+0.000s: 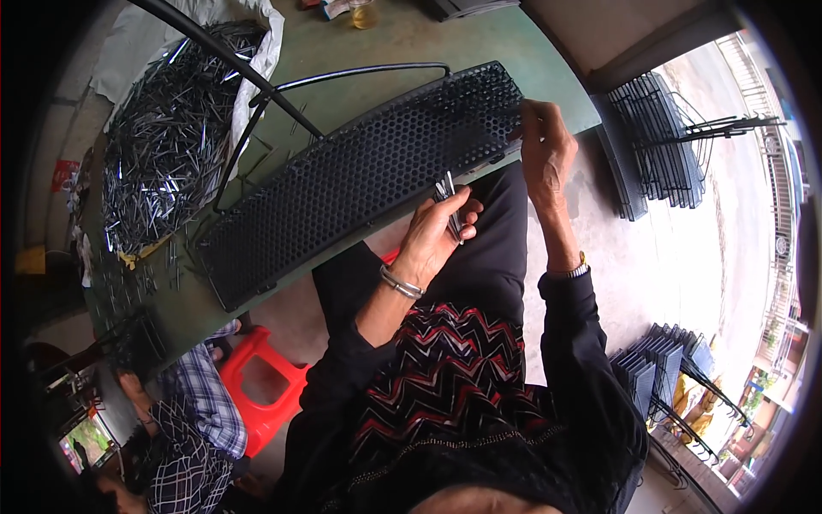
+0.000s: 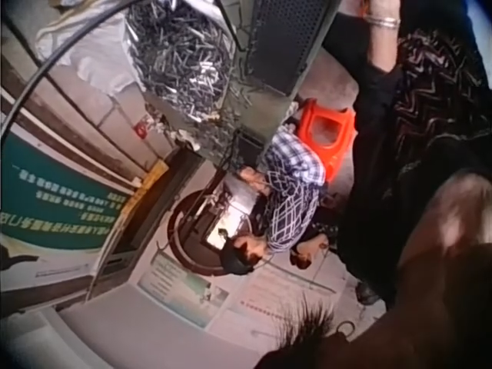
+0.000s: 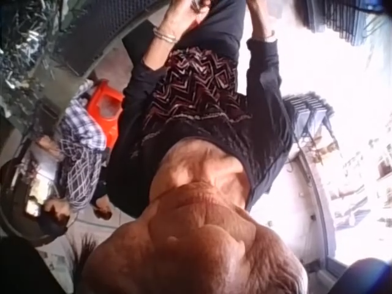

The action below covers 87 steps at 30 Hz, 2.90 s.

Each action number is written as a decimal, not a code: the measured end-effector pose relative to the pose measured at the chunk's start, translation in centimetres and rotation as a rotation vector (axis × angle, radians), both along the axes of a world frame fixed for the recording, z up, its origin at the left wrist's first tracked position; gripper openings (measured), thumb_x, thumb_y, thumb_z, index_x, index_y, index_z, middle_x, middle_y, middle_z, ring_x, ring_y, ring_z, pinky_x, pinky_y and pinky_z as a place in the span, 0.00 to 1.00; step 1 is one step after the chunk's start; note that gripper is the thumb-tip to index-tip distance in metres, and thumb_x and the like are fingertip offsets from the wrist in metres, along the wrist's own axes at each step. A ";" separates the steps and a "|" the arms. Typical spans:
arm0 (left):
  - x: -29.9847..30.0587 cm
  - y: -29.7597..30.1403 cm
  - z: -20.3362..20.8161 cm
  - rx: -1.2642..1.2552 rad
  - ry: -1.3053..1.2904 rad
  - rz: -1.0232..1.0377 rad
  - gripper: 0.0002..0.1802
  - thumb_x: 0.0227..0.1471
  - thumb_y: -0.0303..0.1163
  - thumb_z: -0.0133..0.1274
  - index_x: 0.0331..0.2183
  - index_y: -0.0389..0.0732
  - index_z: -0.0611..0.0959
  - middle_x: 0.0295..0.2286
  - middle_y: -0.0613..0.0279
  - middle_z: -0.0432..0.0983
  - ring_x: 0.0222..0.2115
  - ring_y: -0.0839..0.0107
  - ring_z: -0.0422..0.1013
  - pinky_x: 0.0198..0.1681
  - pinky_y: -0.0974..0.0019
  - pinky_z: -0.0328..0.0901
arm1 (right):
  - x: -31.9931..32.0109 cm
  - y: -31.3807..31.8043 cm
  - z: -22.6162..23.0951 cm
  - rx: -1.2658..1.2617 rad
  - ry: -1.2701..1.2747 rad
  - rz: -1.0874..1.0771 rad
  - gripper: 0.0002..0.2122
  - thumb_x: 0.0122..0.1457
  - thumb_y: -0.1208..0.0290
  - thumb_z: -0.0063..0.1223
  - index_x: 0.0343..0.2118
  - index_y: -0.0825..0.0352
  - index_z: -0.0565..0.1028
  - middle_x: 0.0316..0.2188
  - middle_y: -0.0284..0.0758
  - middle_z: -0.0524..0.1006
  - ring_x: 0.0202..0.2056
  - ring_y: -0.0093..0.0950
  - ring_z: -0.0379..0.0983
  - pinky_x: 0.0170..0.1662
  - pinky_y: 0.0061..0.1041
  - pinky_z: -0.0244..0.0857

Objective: The recorder is picking up thin metal strips and inserting them into holes in a perforated metal plate.

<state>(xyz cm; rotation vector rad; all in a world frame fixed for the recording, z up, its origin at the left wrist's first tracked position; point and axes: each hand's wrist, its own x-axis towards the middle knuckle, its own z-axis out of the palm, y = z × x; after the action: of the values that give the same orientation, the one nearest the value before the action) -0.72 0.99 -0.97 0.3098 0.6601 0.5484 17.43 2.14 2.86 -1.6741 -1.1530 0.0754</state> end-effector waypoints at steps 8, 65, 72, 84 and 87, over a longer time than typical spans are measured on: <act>-0.7 -0.1 1.1 -0.022 0.018 -0.013 0.14 0.60 0.36 0.46 0.41 0.37 0.77 0.29 0.62 0.74 0.26 0.75 0.69 0.31 0.69 0.66 | 0.2 0.4 -0.6 -0.022 -0.184 -0.012 0.04 0.60 0.76 0.49 0.35 0.68 0.74 0.19 0.36 0.77 0.21 0.22 0.76 0.25 0.21 0.66; -0.2 -1.1 1.8 0.093 0.061 0.098 0.13 0.56 0.39 0.53 0.37 0.38 0.79 0.21 0.67 0.72 0.16 0.86 0.57 0.16 0.81 0.48 | -1.0 0.8 -1.0 -0.240 -0.478 -0.119 0.08 0.57 0.65 0.55 0.39 0.54 0.80 0.33 0.32 0.74 0.32 0.30 0.73 0.34 0.28 0.65; -0.4 -0.9 2.1 0.138 0.112 0.110 0.11 0.55 0.37 0.54 0.36 0.39 0.79 0.21 0.65 0.74 0.16 0.86 0.57 0.15 0.81 0.47 | -1.8 -2.0 1.4 -0.306 -0.074 0.185 0.11 0.57 0.67 0.55 0.40 0.64 0.78 0.31 0.35 0.75 0.33 0.27 0.73 0.35 0.25 0.64; 0.5 -1.4 2.6 0.181 0.106 0.065 0.09 0.56 0.36 0.53 0.34 0.41 0.80 0.28 0.56 0.79 0.14 0.87 0.57 0.15 0.82 0.50 | -1.6 -4.0 2.8 -0.503 0.420 0.586 0.08 0.57 0.72 0.52 0.32 0.73 0.74 0.25 0.32 0.75 0.29 0.19 0.70 0.33 0.20 0.65; 0.7 -1.2 2.1 0.159 0.125 0.083 0.13 0.57 0.39 0.52 0.37 0.40 0.80 0.30 0.56 0.80 0.15 0.87 0.57 0.16 0.82 0.51 | -1.0 -4.0 2.4 -0.407 0.406 0.408 0.07 0.58 0.73 0.52 0.32 0.72 0.74 0.24 0.33 0.76 0.27 0.20 0.72 0.31 0.21 0.65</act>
<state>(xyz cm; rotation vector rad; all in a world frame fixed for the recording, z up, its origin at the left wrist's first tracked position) -0.01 -0.25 1.17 0.4701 0.7538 0.6665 16.44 -1.89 5.30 -1.6345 -1.1941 0.9168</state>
